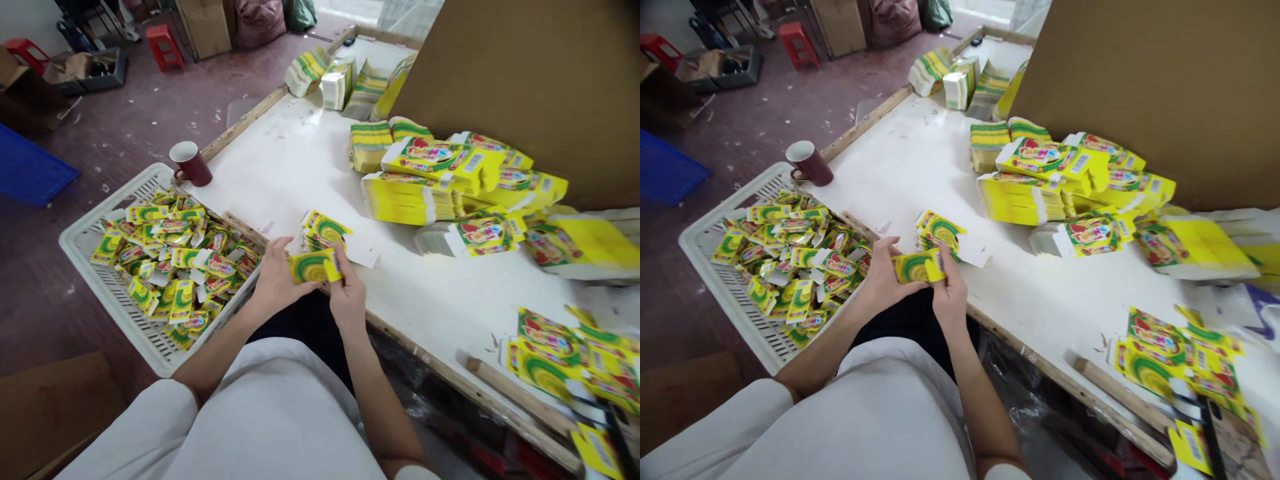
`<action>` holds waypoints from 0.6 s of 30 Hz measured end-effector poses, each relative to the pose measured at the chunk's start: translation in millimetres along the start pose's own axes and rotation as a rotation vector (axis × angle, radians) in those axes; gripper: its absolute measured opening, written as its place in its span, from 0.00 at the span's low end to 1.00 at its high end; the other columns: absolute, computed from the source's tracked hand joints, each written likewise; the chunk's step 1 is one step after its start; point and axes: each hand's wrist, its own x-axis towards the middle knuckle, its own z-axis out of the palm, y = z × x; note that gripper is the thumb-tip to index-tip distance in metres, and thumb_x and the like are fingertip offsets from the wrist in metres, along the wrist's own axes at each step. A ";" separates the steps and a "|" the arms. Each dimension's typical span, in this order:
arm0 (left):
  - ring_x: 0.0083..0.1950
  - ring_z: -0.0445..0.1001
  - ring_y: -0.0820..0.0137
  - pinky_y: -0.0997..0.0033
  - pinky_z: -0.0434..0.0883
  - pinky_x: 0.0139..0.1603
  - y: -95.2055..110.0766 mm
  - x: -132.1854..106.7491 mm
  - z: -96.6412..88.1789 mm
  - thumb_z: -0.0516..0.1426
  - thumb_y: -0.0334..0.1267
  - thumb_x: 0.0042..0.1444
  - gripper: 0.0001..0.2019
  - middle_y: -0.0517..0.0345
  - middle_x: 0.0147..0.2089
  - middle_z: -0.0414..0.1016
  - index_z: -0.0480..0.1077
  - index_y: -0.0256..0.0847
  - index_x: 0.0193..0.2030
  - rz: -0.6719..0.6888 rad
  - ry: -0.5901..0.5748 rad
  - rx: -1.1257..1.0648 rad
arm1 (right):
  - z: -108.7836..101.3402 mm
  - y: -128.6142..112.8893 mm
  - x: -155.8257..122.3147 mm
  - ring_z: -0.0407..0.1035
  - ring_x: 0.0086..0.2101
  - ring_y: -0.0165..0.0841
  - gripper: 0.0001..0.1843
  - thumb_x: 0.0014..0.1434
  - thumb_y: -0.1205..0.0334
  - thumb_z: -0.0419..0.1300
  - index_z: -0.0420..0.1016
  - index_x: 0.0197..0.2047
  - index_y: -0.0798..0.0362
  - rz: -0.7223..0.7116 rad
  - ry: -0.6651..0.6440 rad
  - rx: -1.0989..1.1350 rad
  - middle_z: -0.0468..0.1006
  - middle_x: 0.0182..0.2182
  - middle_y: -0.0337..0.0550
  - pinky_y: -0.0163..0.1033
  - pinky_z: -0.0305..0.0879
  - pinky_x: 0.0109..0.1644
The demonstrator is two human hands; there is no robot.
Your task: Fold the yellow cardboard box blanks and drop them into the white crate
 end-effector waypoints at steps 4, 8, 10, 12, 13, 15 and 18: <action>0.43 0.78 0.64 0.63 0.73 0.44 2.3 -3.3 -4.8 0.68 0.46 0.51 0.31 0.54 0.45 0.76 0.57 0.43 0.55 -0.286 0.037 -0.454 | -3.4 5.9 4.5 0.57 0.71 0.44 0.35 0.70 0.58 0.55 0.51 0.77 0.42 -0.103 0.034 -0.096 0.59 0.73 0.49 0.58 0.62 0.71; 0.36 0.77 0.70 0.70 0.71 0.38 7.1 2.6 -11.9 0.68 0.43 0.52 0.27 0.61 0.37 0.78 0.59 0.43 0.52 -0.332 0.095 -0.648 | -12.4 3.6 6.9 0.58 0.70 0.47 0.26 0.69 0.61 0.57 0.68 0.69 0.40 -0.285 -0.076 -0.245 0.57 0.74 0.47 0.54 0.69 0.67; 0.33 0.76 0.72 0.72 0.70 0.36 8.8 6.0 -15.0 0.70 0.43 0.50 0.27 0.63 0.34 0.78 0.60 0.42 0.51 -0.340 0.106 -0.673 | -19.7 2.7 9.6 0.62 0.68 0.47 0.21 0.69 0.62 0.58 0.76 0.63 0.41 -0.333 -0.117 -0.245 0.59 0.73 0.47 0.53 0.72 0.65; 0.31 0.76 0.72 0.72 0.70 0.35 9.4 8.2 -16.7 0.71 0.44 0.48 0.28 0.63 0.32 0.78 0.61 0.42 0.49 -0.351 0.104 -0.694 | -26.8 1.4 13.0 0.64 0.67 0.46 0.18 0.68 0.63 0.59 0.80 0.58 0.42 -0.366 -0.179 -0.235 0.61 0.73 0.47 0.53 0.73 0.64; 0.31 0.77 0.72 0.72 0.71 0.36 9.4 8.7 -17.0 0.71 0.44 0.48 0.28 0.63 0.32 0.79 0.62 0.42 0.49 -0.359 0.100 -0.707 | -29.6 0.5 14.5 0.65 0.67 0.46 0.17 0.68 0.63 0.60 0.81 0.57 0.42 -0.372 -0.208 -0.237 0.62 0.72 0.47 0.53 0.73 0.63; 0.32 0.78 0.71 0.71 0.72 0.37 9.3 9.4 -16.8 0.71 0.45 0.48 0.27 0.63 0.33 0.79 0.64 0.42 0.49 -0.373 0.098 -0.730 | -32.5 -1.6 16.6 0.66 0.66 0.45 0.17 0.67 0.64 0.61 0.82 0.55 0.41 -0.364 -0.233 -0.247 0.63 0.72 0.46 0.54 0.74 0.63; 0.33 0.78 0.72 0.72 0.73 0.38 8.7 10.4 -16.0 0.71 0.46 0.48 0.26 0.62 0.33 0.80 0.65 0.42 0.49 -0.373 0.115 -0.741 | -30.8 -3.6 16.9 0.65 0.67 0.47 0.18 0.65 0.63 0.64 0.81 0.57 0.40 -0.346 -0.218 -0.243 0.61 0.73 0.46 0.56 0.73 0.63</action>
